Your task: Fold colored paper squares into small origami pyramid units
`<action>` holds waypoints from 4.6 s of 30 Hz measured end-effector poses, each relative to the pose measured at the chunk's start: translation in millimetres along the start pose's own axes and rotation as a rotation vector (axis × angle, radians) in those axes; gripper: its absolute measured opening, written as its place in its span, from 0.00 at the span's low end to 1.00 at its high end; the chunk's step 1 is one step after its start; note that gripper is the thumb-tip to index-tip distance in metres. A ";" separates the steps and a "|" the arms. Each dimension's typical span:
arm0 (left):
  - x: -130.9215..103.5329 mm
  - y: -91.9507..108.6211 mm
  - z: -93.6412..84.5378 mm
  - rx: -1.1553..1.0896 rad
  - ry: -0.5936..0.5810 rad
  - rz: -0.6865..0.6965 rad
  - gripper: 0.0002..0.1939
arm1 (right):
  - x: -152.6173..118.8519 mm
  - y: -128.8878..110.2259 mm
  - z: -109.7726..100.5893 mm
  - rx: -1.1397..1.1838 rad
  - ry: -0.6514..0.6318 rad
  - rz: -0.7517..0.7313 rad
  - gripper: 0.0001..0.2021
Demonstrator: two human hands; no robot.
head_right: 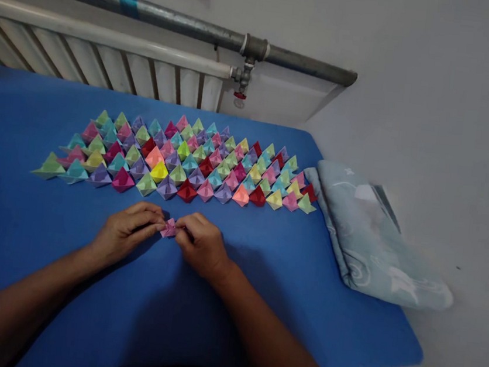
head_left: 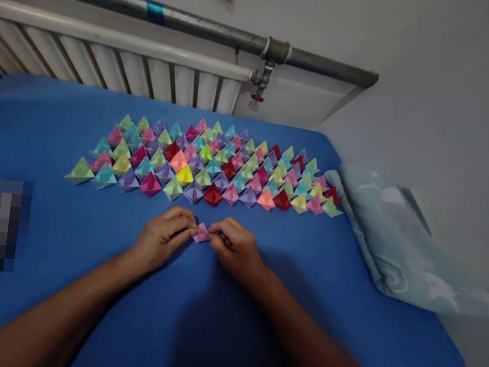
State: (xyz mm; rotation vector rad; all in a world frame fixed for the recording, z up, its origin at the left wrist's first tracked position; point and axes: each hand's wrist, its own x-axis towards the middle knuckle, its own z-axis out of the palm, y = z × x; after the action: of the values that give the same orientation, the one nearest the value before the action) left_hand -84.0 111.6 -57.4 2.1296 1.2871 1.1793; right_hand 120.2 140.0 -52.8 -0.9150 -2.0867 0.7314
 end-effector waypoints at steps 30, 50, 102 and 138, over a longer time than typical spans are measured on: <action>-0.7 11.7 -0.2 -0.083 -0.027 -0.100 0.08 | 1.6 -10.6 6.6 -0.014 -0.032 0.117 0.07; -3.2 23.5 10.4 -0.235 0.091 -0.366 0.15 | 1.6 -13.9 7.7 -0.015 0.088 0.145 0.07; -5.9 26.3 6.0 0.035 -0.050 -0.344 0.12 | 2.1 -15.8 12.9 -0.059 -0.081 0.215 0.08; -5.0 30.5 4.6 0.169 -0.124 -0.234 0.11 | 2.8 -26.1 14.7 -0.112 -0.133 0.223 0.07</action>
State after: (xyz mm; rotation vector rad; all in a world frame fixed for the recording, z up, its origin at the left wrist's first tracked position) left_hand -65.1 92.4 -41.7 2.0600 1.5760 0.8567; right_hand 97.5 124.0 -41.3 -1.2057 -2.1814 0.8152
